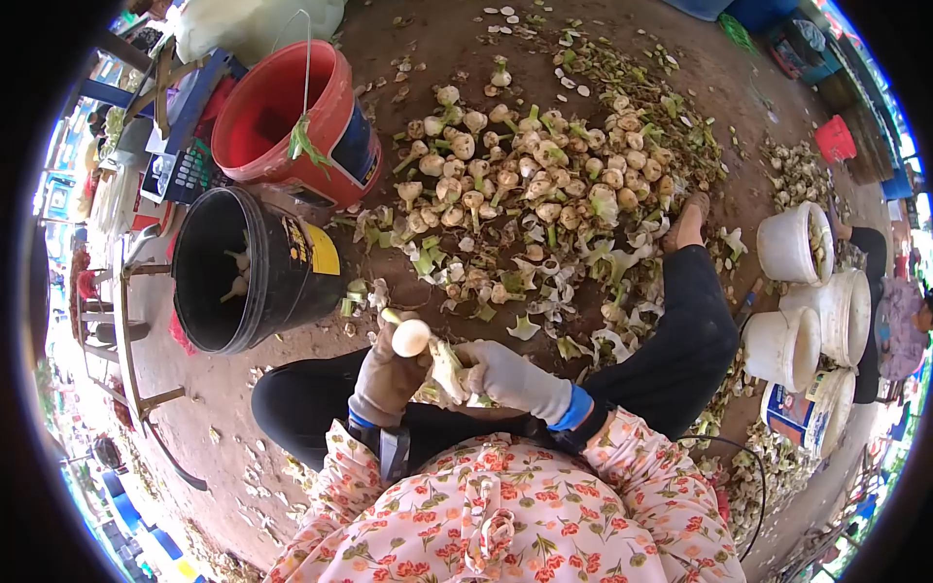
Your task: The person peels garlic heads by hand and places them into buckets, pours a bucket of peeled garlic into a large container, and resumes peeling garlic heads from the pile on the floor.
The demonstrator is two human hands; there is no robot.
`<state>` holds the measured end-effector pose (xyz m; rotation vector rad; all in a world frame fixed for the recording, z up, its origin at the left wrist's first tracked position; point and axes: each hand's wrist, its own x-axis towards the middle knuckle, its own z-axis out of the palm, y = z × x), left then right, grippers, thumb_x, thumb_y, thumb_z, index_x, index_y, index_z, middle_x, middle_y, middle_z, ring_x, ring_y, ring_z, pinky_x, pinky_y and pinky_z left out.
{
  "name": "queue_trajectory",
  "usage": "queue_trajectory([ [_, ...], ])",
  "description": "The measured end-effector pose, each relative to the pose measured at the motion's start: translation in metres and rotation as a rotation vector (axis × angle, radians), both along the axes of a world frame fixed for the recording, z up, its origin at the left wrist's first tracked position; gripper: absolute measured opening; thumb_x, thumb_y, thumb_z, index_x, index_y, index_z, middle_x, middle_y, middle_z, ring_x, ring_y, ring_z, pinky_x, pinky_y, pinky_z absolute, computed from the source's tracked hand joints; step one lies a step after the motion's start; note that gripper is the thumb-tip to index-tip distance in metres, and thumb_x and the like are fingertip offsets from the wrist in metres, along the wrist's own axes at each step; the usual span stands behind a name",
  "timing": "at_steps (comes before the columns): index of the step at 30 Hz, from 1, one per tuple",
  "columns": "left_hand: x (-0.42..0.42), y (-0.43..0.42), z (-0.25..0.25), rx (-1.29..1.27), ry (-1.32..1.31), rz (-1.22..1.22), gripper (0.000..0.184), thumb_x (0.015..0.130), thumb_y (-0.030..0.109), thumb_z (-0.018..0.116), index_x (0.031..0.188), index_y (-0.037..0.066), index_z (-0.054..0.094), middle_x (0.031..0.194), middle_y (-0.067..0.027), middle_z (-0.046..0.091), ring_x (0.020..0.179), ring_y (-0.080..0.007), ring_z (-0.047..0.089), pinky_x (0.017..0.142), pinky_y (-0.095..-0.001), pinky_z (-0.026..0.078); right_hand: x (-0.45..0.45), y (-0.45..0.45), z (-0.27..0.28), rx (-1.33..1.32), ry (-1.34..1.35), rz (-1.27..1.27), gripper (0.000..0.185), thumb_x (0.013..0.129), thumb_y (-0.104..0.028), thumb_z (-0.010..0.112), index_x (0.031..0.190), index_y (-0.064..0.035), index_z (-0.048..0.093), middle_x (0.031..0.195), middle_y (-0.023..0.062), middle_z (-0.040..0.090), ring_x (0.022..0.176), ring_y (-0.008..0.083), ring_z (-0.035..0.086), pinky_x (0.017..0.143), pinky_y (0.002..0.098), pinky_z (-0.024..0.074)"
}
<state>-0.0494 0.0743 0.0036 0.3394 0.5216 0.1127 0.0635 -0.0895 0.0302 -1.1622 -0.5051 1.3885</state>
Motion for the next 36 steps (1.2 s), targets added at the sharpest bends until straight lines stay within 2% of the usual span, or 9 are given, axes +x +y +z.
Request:
queue_trajectory([
  [2,0.004,-0.004,-0.004,0.099,0.048,0.0,0.038,0.085,0.031,0.063,0.113,0.006,0.053,0.102,-0.0045,0.061,0.094,-0.0177,0.059,0.075,-0.0295,0.049,0.016,0.0,0.032,0.21,-0.071,-0.247,0.044,0.088,-0.036,0.059,0.109,0.0022,0.054,0.09,0.0039,0.061,0.077,0.0089,0.055,0.071,0.0239,0.0454],
  [6,-0.003,0.027,-0.015,0.167,0.126,0.136,0.036,0.089,0.033,0.058,0.115,0.009,0.053,0.102,-0.0043,0.059,0.084,-0.0147,0.056,0.071,-0.0283,0.048,0.072,-0.011,0.016,0.217,-0.002,-0.575,0.032,0.091,-0.024,0.054,0.109,0.0031,0.054,0.094,0.0124,0.065,0.079,0.0182,0.064,0.071,0.0287,0.0521],
  [10,-0.004,0.095,0.039,0.451,0.001,0.388,0.032,0.094,0.032,0.049,0.111,0.005,0.052,0.098,-0.005,0.059,0.085,-0.0134,0.057,0.071,-0.0251,0.05,0.097,-0.054,-0.093,-0.694,-1.08,0.584,0.035,0.084,-0.031,0.054,0.102,-0.0023,0.062,0.099,0.0149,0.065,0.089,0.0296,0.064,0.078,0.0378,0.0496],
  [12,-0.008,0.125,0.059,0.202,-0.309,0.548,0.037,0.092,0.037,0.052,0.111,0.006,0.052,0.096,-0.004,0.058,0.082,-0.013,0.056,0.066,-0.0224,0.049,0.086,-0.053,-0.1,-1.028,-1.173,0.719,0.041,0.08,-0.039,0.055,0.1,-0.0042,0.063,0.097,0.018,0.064,0.091,0.0358,0.061,0.079,0.0406,0.0481],
  [17,0.024,0.09,0.049,0.192,0.036,0.367,0.036,0.089,0.035,0.057,0.108,0.006,0.055,0.093,-0.0032,0.061,0.078,-0.0136,0.058,0.063,-0.025,0.048,0.097,-0.007,-0.197,-0.798,-0.919,0.075,0.037,0.079,-0.036,0.057,0.094,-0.0033,0.064,0.1,0.0204,0.063,0.096,0.0344,0.06,0.081,0.0397,0.049],
  [24,0.045,0.021,-0.014,0.146,0.311,-0.041,0.035,0.087,0.019,0.061,0.116,0.002,0.052,0.088,-0.0059,0.058,0.075,-0.0137,0.056,0.065,-0.0252,0.049,0.079,0.044,-0.24,-1.211,-0.758,0.094,0.038,0.076,-0.031,0.062,0.104,-0.0045,0.059,0.104,0.0186,0.063,0.099,0.0334,0.06,0.084,0.0397,0.0481],
  [28,0.06,0.006,-0.026,0.33,0.618,-0.205,0.054,0.084,0.016,0.06,0.131,0.002,0.037,0.099,-0.0093,0.057,0.077,-0.0137,0.057,0.065,-0.0256,0.049,0.082,0.055,-0.138,-0.902,-0.768,0.005,0.038,0.077,-0.023,0.062,0.111,-0.0084,0.056,0.104,0.0184,0.062,0.099,0.0361,0.058,0.085,0.0391,0.0464],
  [34,0.064,0.0,-0.034,0.464,0.243,-0.046,0.052,0.083,0.003,0.062,0.129,0.0,0.038,0.109,-0.0112,0.056,0.088,-0.0143,0.059,0.071,-0.0256,0.052,0.048,0.038,-0.043,-0.009,-1.118,-0.323,0.056,0.079,-0.012,0.063,0.13,-0.0058,0.041,0.105,0.0139,0.059,0.093,0.0254,0.06,0.083,0.0364,0.0471],
  [36,0.065,-0.002,-0.001,0.454,0.192,-0.026,0.048,0.08,-0.005,0.063,0.123,0.001,0.043,0.108,-0.0106,0.056,0.09,-0.0142,0.059,0.074,-0.0251,0.051,0.05,0.032,-0.035,-0.092,-0.202,-0.518,0.052,0.085,-0.016,0.06,0.131,-0.0038,0.039,0.095,0.0064,0.057,0.079,0.0122,0.055,0.075,0.0269,0.0464],
])
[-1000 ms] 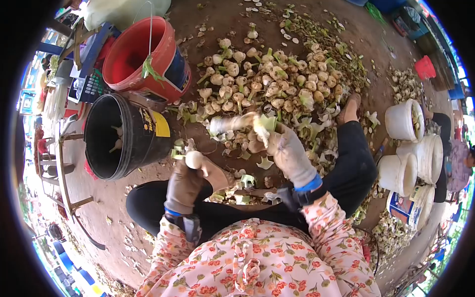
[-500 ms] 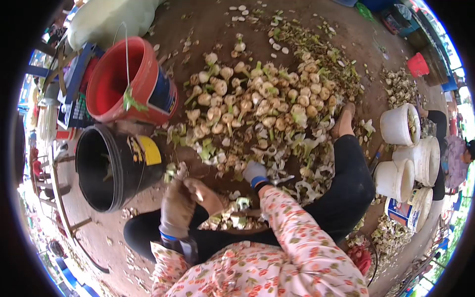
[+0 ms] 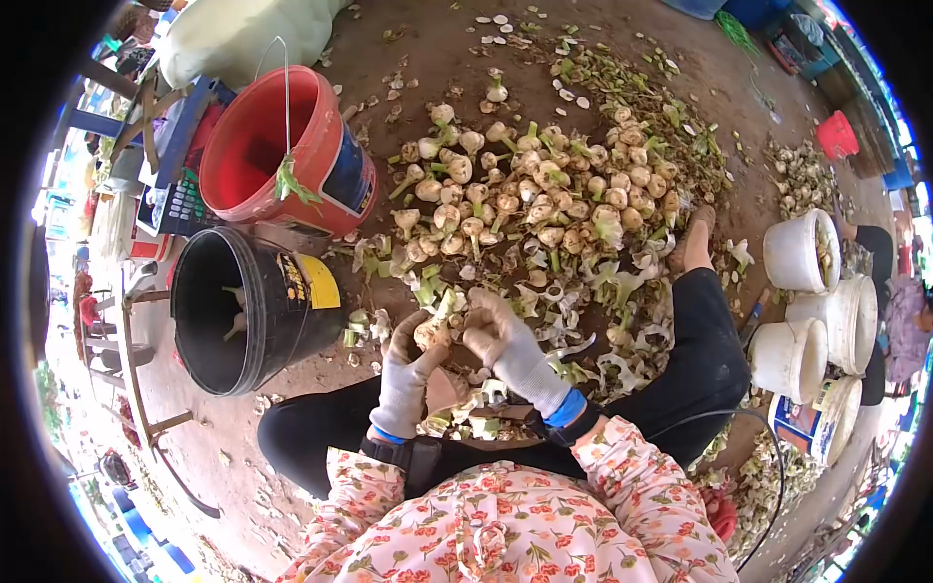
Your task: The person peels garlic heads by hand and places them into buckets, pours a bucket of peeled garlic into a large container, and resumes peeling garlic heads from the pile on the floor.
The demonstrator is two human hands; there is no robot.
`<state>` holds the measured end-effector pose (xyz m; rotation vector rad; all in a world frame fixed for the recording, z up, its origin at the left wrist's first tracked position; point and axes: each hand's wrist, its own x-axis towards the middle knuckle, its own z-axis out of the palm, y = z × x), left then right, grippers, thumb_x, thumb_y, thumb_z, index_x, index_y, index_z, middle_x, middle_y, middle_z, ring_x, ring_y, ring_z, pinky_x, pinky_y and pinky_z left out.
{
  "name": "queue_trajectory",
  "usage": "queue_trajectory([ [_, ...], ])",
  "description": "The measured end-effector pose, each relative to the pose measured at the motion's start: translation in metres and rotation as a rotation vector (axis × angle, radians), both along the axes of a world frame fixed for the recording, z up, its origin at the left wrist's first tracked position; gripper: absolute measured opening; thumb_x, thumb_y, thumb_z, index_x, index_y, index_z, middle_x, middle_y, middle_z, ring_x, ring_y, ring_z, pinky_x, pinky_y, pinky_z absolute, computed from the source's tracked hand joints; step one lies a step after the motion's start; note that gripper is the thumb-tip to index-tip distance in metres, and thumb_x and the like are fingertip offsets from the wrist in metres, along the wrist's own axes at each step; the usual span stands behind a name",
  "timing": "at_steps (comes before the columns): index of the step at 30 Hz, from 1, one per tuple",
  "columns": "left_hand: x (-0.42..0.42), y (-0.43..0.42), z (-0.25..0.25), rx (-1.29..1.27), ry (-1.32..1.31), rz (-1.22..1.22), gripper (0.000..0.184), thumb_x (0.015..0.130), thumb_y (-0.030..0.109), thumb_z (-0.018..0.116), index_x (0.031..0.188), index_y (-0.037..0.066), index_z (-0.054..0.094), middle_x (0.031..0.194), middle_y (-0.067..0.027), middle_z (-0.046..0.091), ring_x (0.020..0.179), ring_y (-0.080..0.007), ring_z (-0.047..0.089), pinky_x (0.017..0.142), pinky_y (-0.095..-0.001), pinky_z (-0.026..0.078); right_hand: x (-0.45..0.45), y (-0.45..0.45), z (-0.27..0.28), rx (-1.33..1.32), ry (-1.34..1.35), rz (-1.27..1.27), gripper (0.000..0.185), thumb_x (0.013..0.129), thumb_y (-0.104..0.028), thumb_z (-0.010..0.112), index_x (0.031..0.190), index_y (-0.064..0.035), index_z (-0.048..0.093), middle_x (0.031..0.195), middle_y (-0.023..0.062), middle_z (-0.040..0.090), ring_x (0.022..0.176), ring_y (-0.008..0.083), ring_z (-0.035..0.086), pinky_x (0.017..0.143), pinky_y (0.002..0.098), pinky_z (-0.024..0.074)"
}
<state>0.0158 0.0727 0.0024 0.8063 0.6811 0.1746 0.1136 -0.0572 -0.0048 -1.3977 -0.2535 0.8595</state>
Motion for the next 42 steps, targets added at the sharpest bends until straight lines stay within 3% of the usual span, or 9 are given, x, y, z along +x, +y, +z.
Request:
queue_trajectory([
  [6,-0.004,-0.015,0.013,1.235,-0.118,-0.108,0.054,0.059,-0.001,0.08,0.105,0.004,0.054,0.107,-0.0066,0.053,0.099,-0.0169,0.054,0.088,-0.0301,0.045,-0.01,0.007,0.008,0.058,-0.012,0.087,0.029,0.086,-0.025,0.063,0.103,-0.0023,0.055,0.085,0.0016,0.057,0.076,0.0092,0.051,0.07,0.0234,0.0439],
  [13,-0.023,-0.022,0.006,1.071,-0.04,-0.128,0.054,0.058,-0.003,0.08,0.104,0.003,0.054,0.104,-0.0072,0.055,0.096,-0.0163,0.055,0.086,-0.0283,0.045,-0.015,-0.009,0.025,0.047,-0.199,0.179,0.021,0.091,-0.018,0.056,0.103,-0.0003,0.056,0.085,0.0024,0.06,0.077,0.0096,0.055,0.071,0.0246,0.046],
  [16,-0.028,-0.021,0.009,0.349,0.049,-0.136,0.06,0.057,0.001,0.083,0.109,0.006,0.054,0.102,-0.0094,0.059,0.09,-0.0209,0.059,0.079,-0.0294,0.049,-0.012,-0.02,0.012,0.024,-0.085,0.255,0.02,0.091,-0.015,0.055,0.104,0.0009,0.055,0.084,0.0019,0.061,0.077,0.0097,0.056,0.071,0.0242,0.046],
  [21,-0.039,-0.011,0.01,-0.287,-0.077,-0.158,0.051,0.085,0.048,0.057,0.111,0.004,0.053,0.09,-0.011,0.063,0.066,-0.0185,0.062,0.051,-0.0248,0.048,-0.011,-0.024,0.019,0.122,-0.296,0.257,0.016,0.086,-0.009,0.061,0.099,-0.0011,0.06,0.085,0.0066,0.065,0.078,0.0111,0.058,0.072,0.027,0.0467],
  [24,-0.036,-0.002,0.005,-0.521,-0.189,-0.288,0.057,0.083,0.056,0.055,0.109,0.005,0.053,0.087,-0.0106,0.062,0.068,-0.0199,0.062,0.053,-0.0251,0.048,-0.015,-0.024,0.026,0.071,-0.287,0.238,0.017,0.086,-0.008,0.06,0.101,-0.0008,0.059,0.087,0.0062,0.063,0.077,0.0122,0.058,0.072,0.027,0.0465],
  [29,-0.033,-0.011,0.017,0.537,0.086,-0.251,0.044,0.078,0.012,0.07,0.114,-0.001,0.048,0.1,-0.0082,0.057,0.082,-0.0134,0.058,0.069,-0.0243,0.051,-0.022,-0.024,0.031,0.013,-0.283,0.166,0.019,0.086,-0.009,0.06,0.103,-0.0015,0.057,0.088,0.0037,0.058,0.073,0.0115,0.054,0.069,0.0254,0.0456],
  [33,-0.04,0.009,0.036,0.141,-0.022,-0.431,0.044,0.079,0.016,0.068,0.118,0.001,0.052,0.102,-0.008,0.056,0.085,-0.0154,0.057,0.071,-0.0266,0.049,-0.014,-0.034,0.049,-0.014,-0.072,0.253,0.019,0.088,-0.014,0.059,0.1,0.0002,0.057,0.083,0.0004,0.056,0.073,0.0067,0.051,0.066,0.0229,0.0434],
  [36,-0.031,0.022,0.039,1.32,-0.149,-0.496,0.033,0.073,0.014,0.07,0.102,0.0,0.061,0.095,-0.0067,0.057,0.09,-0.0185,0.055,0.078,-0.0285,0.044,-0.015,-0.036,0.047,-0.047,0.049,0.288,0.016,0.088,-0.013,0.056,0.095,0.0014,0.056,0.077,-0.0006,0.055,0.07,0.0066,0.049,0.064,0.0225,0.0424],
  [42,-0.04,0.015,0.041,0.498,0.03,-0.548,0.019,0.072,0.014,0.072,0.085,0.002,0.066,0.091,-0.0066,0.059,0.081,-0.0154,0.056,0.071,-0.0288,0.045,-0.018,-0.039,0.035,-0.037,-0.006,0.397,0.011,0.086,-0.011,0.056,0.086,0.0006,0.058,0.072,-0.0016,0.054,0.065,0.0053,0.047,0.061,0.0213,0.0408],
])
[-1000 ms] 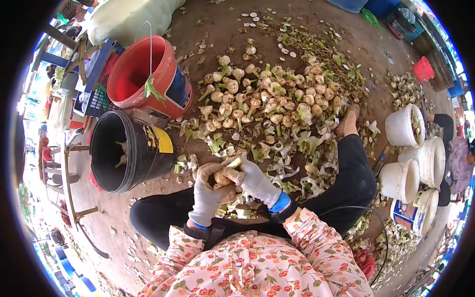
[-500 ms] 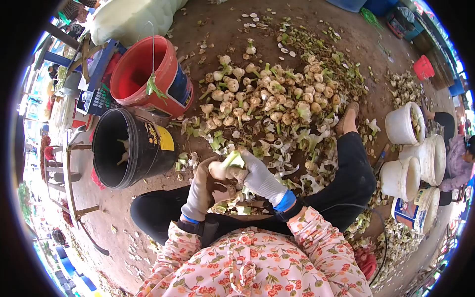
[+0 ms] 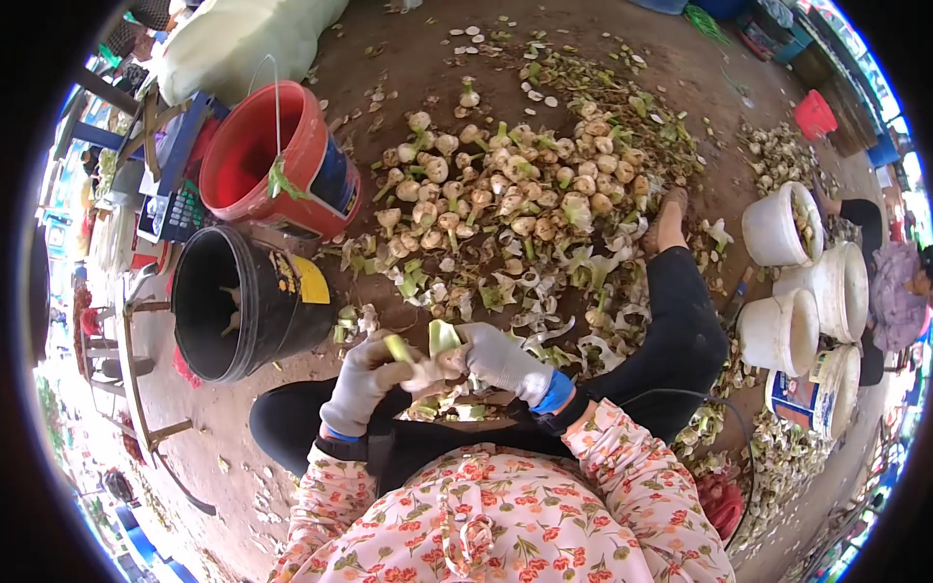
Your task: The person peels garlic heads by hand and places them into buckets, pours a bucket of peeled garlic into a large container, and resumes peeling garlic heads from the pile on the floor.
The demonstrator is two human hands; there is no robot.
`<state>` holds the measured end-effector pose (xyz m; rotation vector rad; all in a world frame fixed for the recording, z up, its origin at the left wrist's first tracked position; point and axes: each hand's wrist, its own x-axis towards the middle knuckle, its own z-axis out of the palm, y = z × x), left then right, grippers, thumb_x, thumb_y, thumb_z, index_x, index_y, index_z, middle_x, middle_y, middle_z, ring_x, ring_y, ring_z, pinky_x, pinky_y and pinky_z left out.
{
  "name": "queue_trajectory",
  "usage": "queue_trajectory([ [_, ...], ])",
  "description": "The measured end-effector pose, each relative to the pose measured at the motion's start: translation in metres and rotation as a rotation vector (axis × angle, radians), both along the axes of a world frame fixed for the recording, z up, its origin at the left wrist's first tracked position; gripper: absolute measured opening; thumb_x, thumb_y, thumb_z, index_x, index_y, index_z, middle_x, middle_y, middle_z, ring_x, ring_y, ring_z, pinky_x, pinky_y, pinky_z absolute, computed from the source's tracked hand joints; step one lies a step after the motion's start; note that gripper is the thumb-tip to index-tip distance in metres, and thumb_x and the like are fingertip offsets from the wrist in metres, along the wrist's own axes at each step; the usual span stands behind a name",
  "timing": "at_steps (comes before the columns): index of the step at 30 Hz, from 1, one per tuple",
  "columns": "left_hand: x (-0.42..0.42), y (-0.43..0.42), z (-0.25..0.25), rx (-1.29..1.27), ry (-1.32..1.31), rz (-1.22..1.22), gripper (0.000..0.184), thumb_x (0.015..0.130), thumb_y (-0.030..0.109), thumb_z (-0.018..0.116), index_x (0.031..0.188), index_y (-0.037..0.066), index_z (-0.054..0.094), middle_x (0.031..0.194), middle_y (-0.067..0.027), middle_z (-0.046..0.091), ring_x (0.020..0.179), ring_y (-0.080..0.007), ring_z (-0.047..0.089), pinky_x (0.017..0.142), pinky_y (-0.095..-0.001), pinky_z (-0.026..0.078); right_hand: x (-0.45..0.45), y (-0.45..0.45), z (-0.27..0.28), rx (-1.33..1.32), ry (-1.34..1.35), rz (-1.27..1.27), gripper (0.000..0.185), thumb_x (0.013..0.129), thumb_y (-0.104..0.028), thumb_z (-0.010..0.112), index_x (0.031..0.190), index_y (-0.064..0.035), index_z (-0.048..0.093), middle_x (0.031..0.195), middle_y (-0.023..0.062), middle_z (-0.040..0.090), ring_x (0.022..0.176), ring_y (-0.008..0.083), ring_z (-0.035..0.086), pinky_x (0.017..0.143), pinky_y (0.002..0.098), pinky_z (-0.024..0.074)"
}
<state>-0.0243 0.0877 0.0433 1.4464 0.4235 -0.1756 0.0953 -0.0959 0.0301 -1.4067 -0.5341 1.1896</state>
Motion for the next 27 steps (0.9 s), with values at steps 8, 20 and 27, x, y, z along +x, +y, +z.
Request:
queue_trajectory([
  [8,-0.005,0.007,-0.035,-1.118,-0.3,0.468,0.034,0.089,0.033,0.058,0.114,0.01,0.053,0.102,-0.0067,0.06,0.089,-0.0227,0.059,0.073,-0.0352,0.051,-0.015,0.007,0.016,0.188,0.12,0.142,0.019,0.083,-0.014,0.059,0.096,0.0002,0.059,0.083,0.003,0.061,0.074,0.0113,0.055,0.066,0.0248,0.0445],
  [20,-0.006,0.101,-0.014,-0.374,-0.402,0.797,0.04,0.094,0.031,0.048,0.123,0.002,0.048,0.12,-0.0112,0.056,0.103,-0.0194,0.057,0.085,-0.03,0.05,0.037,-0.037,-0.122,-0.585,-0.533,0.564,0.029,0.074,-0.021,0.058,0.095,-0.0012,0.062,0.093,0.021,0.064,0.085,0.0386,0.061,0.072,0.0435,0.0475],
  [27,-0.068,0.225,-0.003,-0.73,-0.638,1.125,0.03,0.095,0.022,0.045,0.116,0.001,0.051,0.111,-0.0107,0.059,0.104,-0.0185,0.056,0.09,-0.034,0.049,0.134,-0.057,-0.169,-1.047,-0.76,-0.254,0.03,0.076,-0.018,0.061,0.103,-0.0051,0.06,0.1,0.0196,0.063,0.095,0.0352,0.06,0.081,0.0411,0.0485],
])
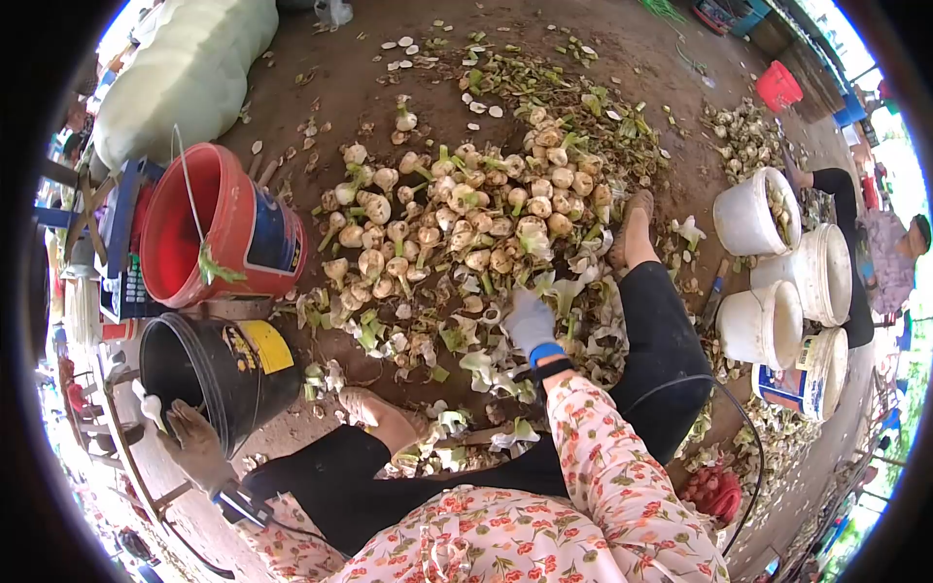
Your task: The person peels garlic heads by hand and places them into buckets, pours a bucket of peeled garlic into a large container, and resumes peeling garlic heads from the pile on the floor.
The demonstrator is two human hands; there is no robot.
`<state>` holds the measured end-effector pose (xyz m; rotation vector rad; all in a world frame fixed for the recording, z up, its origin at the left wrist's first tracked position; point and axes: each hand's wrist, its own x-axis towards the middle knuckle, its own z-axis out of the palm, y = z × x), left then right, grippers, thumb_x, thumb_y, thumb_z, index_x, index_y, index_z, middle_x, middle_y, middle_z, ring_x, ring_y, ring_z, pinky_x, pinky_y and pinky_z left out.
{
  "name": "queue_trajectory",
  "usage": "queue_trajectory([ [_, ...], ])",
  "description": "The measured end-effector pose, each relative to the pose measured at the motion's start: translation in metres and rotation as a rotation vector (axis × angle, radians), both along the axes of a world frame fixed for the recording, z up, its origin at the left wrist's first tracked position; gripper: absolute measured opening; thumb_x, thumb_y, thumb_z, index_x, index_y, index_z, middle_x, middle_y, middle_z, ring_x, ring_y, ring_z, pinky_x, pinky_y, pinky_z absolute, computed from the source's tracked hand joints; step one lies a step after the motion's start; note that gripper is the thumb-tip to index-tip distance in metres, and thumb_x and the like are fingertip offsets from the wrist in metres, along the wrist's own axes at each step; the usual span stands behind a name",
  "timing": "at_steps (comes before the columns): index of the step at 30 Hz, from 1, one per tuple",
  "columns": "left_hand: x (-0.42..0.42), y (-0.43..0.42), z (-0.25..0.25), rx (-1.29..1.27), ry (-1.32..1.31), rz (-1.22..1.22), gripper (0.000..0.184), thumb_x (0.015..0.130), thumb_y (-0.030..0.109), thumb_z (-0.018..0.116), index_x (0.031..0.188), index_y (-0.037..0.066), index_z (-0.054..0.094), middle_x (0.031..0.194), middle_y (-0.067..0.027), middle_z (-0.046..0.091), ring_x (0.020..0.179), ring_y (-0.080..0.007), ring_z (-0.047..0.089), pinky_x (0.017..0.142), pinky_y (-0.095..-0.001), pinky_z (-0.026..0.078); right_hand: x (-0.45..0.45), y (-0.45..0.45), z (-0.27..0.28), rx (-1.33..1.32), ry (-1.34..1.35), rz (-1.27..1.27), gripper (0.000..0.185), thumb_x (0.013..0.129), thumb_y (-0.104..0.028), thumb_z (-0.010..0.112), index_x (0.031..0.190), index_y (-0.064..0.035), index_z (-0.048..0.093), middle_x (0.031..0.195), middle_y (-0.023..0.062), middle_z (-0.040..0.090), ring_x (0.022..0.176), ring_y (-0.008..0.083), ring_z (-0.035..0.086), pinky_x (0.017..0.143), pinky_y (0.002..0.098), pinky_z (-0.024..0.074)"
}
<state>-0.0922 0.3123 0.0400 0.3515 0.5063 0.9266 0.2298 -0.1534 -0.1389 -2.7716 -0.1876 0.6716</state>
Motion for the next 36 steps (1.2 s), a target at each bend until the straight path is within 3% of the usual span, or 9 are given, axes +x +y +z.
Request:
queue_trajectory([
  [3,0.062,-0.073,0.005,0.215,0.137,-0.321,0.028,0.097,0.024,0.041,0.113,0.004,0.053,0.105,-0.0094,0.058,0.097,-0.0183,0.056,0.08,-0.0284,0.052,0.037,-0.006,-0.021,-0.191,-0.225,0.092,0.026,0.076,-0.017,0.061,0.1,-0.0091,0.061,0.101,0.0159,0.06,0.093,0.0324,0.06,0.08,0.0402,0.0487],
  [8,0.132,-0.178,-0.025,-0.041,0.335,-0.548,0.023,0.092,0.022,0.052,0.106,0.004,0.055,0.092,-0.0062,0.058,0.081,-0.0152,0.056,0.069,-0.0272,0.05,0.074,-0.015,-0.036,-0.227,-0.239,0.134,0.025,0.078,-0.015,0.061,0.102,-0.0079,0.061,0.099,0.0148,0.061,0.09,0.0304,0.061,0.076,0.0377,0.0488],
  [11,0.143,-0.22,-0.041,-0.007,0.517,-0.756,0.026,0.089,0.017,0.057,0.111,0.004,0.054,0.099,-0.0067,0.057,0.085,-0.0165,0.057,0.069,-0.0264,0.049,0.071,-0.026,-0.034,0.43,-0.328,-0.207,0.033,0.08,-0.013,0.06,0.112,-0.0032,0.058,0.096,0.0133,0.064,0.085,0.0255,0.062,0.072,0.032,0.0481],
  [12,0.146,-0.235,-0.049,0.246,0.595,-0.837,0.03,0.088,0.014,0.057,0.115,0.003,0.052,0.101,-0.0075,0.058,0.084,-0.0164,0.057,0.07,-0.0271,0.05,0.067,-0.026,-0.027,0.71,0.041,-0.42,0.037,0.084,-0.015,0.06,0.116,0.0038,0.054,0.091,0.0087,0.064,0.08,0.0164,0.059,0.069,0.0256,0.0453],
  [15,0.165,-0.276,-0.049,0.2,0.61,-0.894,0.053,0.082,0.004,0.061,0.131,0.007,0.042,0.123,-0.0093,0.049,0.088,-0.0152,0.055,0.07,-0.0266,0.05,0.019,0.011,0.062,1.071,0.424,-0.359,0.038,0.088,-0.018,0.06,0.116,0.0063,0.053,0.087,0.0025,0.06,0.077,0.0072,0.052,0.067,0.0207,0.0427],
  [18,0.164,-0.287,-0.054,0.523,0.455,-0.94,0.07,0.073,-0.007,0.065,0.135,0.01,0.037,0.131,-0.0082,0.041,0.098,-0.0147,0.052,0.08,-0.0271,0.047,-0.022,0.027,0.13,1.03,0.522,0.02,0.038,0.09,-0.025,0.059,0.115,0.0027,0.052,0.089,0.0004,0.059,0.081,0.0067,0.055,0.073,0.0206,0.0451],
  [20,0.159,-0.287,-0.047,0.767,0.447,-0.901,0.069,0.066,-0.009,0.069,0.128,0.007,0.044,0.127,-0.0089,0.046,0.106,-0.0168,0.051,0.091,-0.0293,0.043,-0.048,0.036,0.152,1.355,0.648,-0.176,0.034,0.089,-0.031,0.059,0.103,0.0001,0.055,0.09,0.0004,0.057,0.078,0.0088,0.054,0.071,0.0219,0.044],
  [24,0.147,-0.284,-0.022,1.302,0.571,-0.654,0.062,0.058,-0.006,0.074,0.115,0.005,0.053,0.12,-0.0111,0.05,0.108,-0.0221,0.052,0.093,-0.0332,0.042,-0.068,0.041,0.148,1.177,0.385,0.088,0.036,0.087,-0.034,0.061,0.101,-0.0014,0.056,0.088,0.0023,0.057,0.078,0.011,0.052,0.071,0.0261,0.0434],
  [36,0.116,-0.294,-0.008,1.179,0.584,-0.675,0.06,0.057,-0.006,0.074,0.113,0.005,0.054,0.112,-0.0097,0.053,0.104,-0.0219,0.055,0.091,-0.03,0.044,-0.102,0.027,0.167,1.168,0.501,0.058,0.017,0.087,-0.016,0.061,0.096,-0.0031,0.056,0.07,-0.0021,0.052,0.059,0.0086,0.047,0.054,0.0241,0.0404],
])
